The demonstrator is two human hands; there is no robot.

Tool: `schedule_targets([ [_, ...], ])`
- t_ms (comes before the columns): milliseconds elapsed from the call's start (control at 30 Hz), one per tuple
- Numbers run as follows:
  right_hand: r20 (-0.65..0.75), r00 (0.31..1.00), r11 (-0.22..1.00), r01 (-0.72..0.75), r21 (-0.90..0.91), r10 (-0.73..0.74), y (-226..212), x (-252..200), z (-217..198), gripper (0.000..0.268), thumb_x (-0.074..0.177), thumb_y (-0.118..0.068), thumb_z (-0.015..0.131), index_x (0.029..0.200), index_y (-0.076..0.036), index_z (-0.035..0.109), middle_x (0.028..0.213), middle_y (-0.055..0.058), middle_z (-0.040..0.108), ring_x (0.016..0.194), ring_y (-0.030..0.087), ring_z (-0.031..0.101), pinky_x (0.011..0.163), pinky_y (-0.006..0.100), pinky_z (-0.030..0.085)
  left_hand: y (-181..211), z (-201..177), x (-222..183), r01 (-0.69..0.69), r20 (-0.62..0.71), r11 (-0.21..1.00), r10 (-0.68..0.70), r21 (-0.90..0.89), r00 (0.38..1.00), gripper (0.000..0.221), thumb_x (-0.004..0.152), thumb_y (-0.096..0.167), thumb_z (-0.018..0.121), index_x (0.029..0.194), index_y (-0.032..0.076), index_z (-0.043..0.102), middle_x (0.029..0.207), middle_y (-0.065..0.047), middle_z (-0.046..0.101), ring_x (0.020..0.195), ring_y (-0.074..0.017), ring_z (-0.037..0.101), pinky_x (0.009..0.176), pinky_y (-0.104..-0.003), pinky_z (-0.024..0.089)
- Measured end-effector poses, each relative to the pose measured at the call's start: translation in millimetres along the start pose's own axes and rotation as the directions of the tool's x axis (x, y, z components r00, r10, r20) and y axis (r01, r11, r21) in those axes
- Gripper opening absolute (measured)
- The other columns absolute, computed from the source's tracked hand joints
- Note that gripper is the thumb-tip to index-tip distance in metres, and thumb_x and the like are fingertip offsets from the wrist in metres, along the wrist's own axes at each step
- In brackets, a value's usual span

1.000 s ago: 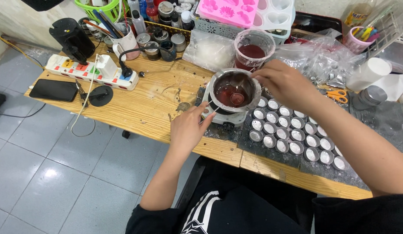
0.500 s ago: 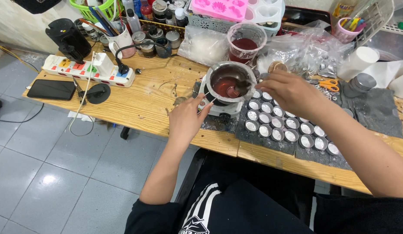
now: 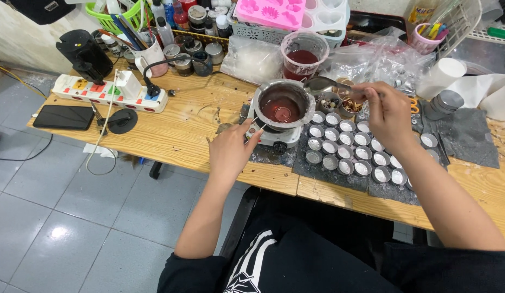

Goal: The person is stirring and melting wax in a small pot on a hot plate, eventually pouring it into a cup.

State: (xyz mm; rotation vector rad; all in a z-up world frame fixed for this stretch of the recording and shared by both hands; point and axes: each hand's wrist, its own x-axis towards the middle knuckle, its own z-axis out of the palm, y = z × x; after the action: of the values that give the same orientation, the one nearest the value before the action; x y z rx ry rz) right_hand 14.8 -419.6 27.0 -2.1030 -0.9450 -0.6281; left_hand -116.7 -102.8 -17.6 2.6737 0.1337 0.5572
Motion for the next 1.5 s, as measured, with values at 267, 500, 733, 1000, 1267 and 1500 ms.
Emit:
schedule_targets([
  [267,-0.049,0.989,0.989,-0.140,0.045,0.142,1,-32,7,0.024,0.117,-0.009,0.050,0.119,0.000,0.072,0.101,0.011,0.077,0.078,0.019,0.068,0.069,0.029,0.051,8,-2,-1,0.019,0.004,1.000,-0.019,0.005,1.000,0.048,0.095,0.046,0.065,0.126,0.010,0.072,0.087,-0.010,0.075,0.075,-0.0286,0.073,0.059,-0.043,0.056],
  [500,-0.090,0.995,0.998,0.044,-0.047,-0.048,-17,-45,13,0.020,0.115,-0.007,0.052,0.115,0.000,0.071,0.099,0.012,0.075,0.085,0.019,0.072,0.072,0.029,0.057,12,-2,-2,0.049,0.002,0.999,-0.049,-0.020,0.999,0.047,0.096,0.045,0.067,0.125,0.008,0.072,0.091,-0.012,0.075,0.078,-0.0305,0.073,0.063,-0.044,0.056],
  [733,-0.149,0.985,0.996,0.089,-0.021,-0.092,-46,-29,10,0.016,0.114,-0.004,0.055,0.119,0.001,0.069,0.100,0.013,0.074,0.089,0.022,0.073,0.076,0.032,0.058,12,2,-3,0.051,-0.014,0.998,-0.052,-0.030,0.999,0.048,0.095,0.045,0.067,0.125,0.008,0.072,0.091,-0.012,0.076,0.078,-0.0313,0.073,0.064,-0.044,0.056],
  [1000,-0.127,0.987,0.991,-0.085,0.107,0.098,-15,-21,16,0.021,0.114,-0.004,0.052,0.124,0.001,0.069,0.108,0.014,0.075,0.091,0.019,0.074,0.076,0.028,0.057,8,7,-5,0.015,-0.060,1.000,-0.017,-0.024,0.998,0.047,0.095,0.045,0.065,0.126,0.009,0.072,0.091,-0.010,0.076,0.079,-0.0289,0.074,0.062,-0.042,0.055],
  [1267,-0.183,0.979,0.989,-0.069,0.130,0.092,-11,-44,19,0.021,0.117,-0.004,0.049,0.123,0.002,0.068,0.109,0.015,0.074,0.098,0.020,0.074,0.084,0.028,0.058,13,2,-4,0.059,-0.017,0.998,-0.060,-0.023,0.998,0.049,0.095,0.046,0.066,0.125,0.008,0.072,0.089,-0.012,0.076,0.072,-0.0281,0.073,0.058,-0.041,0.055],
  [1500,-0.196,0.976,0.994,-0.085,0.065,0.096,-23,-51,18,0.021,0.115,-0.005,0.051,0.119,0.002,0.070,0.104,0.015,0.075,0.093,0.020,0.075,0.077,0.028,0.056,15,2,-4,0.057,-0.026,0.998,-0.057,-0.022,0.998,0.048,0.095,0.045,0.067,0.125,0.008,0.072,0.088,-0.012,0.076,0.073,-0.0291,0.073,0.059,-0.042,0.055],
])
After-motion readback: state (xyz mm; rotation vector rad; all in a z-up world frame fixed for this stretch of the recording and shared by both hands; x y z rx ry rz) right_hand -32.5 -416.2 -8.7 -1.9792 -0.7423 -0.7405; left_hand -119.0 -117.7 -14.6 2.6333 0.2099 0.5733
